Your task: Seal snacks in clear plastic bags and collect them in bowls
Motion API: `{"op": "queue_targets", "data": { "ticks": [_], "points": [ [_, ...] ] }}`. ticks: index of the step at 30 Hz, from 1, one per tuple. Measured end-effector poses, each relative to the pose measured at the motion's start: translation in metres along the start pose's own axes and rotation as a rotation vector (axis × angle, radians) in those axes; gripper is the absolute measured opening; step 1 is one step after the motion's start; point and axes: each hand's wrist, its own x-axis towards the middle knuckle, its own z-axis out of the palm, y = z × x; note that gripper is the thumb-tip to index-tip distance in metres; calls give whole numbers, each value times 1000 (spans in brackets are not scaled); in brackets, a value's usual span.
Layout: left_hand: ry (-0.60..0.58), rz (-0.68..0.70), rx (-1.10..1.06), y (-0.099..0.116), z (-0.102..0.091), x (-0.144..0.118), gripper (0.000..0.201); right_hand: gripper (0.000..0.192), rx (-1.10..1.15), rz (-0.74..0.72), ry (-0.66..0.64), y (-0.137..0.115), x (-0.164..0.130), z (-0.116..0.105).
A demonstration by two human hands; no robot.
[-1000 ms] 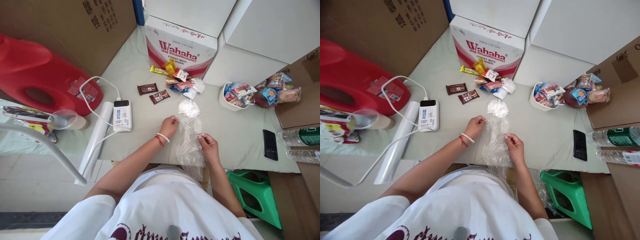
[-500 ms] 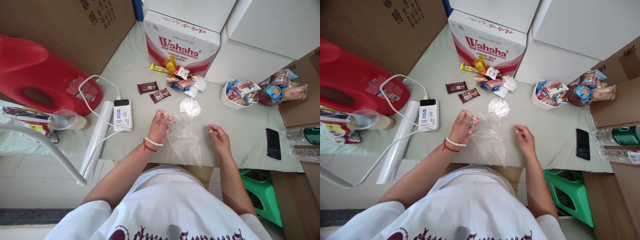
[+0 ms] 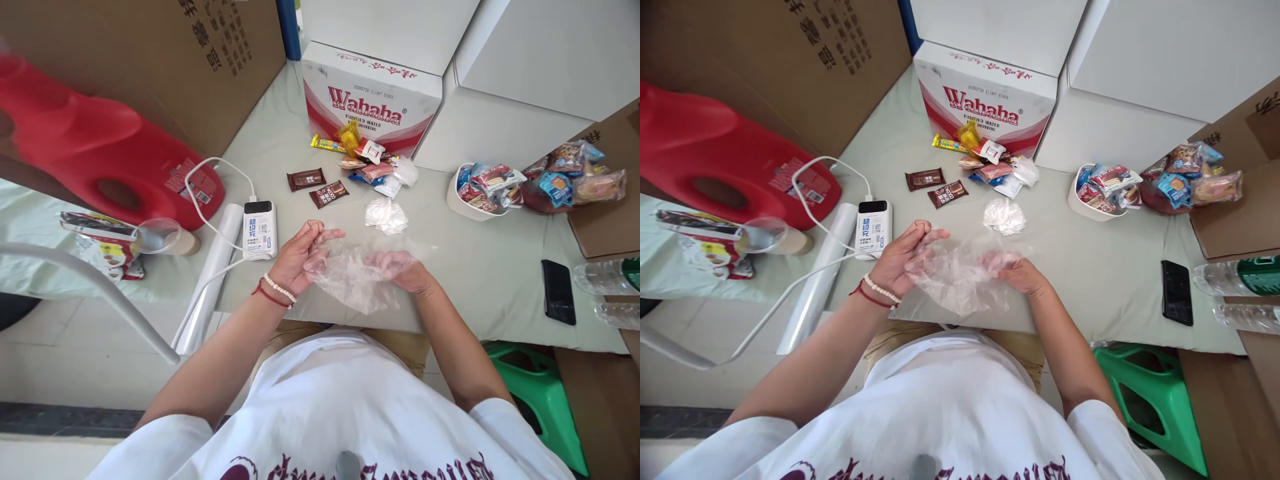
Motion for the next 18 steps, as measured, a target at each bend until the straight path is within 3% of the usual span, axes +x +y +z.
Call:
{"op": "queue_targets", "data": {
  "ticks": [3,6,9,14,18],
  "points": [
    [201,-56,-54,-6,-20,22,21,24,180,18,209,5,-14,9],
    [287,-63,-113,-10,-27,36,24,28,302,121,372,7,-19,14],
    [240,-49,-192,-11,-27,38,28,34,339,193,440,7,-13,18],
    [110,-65,-269,-11,-27,28,49,66,449,344,303,4,5,34],
    [72,-29,-249,-18,-31,18,36,53,452,309,398,5,14,47]
  ]
}}
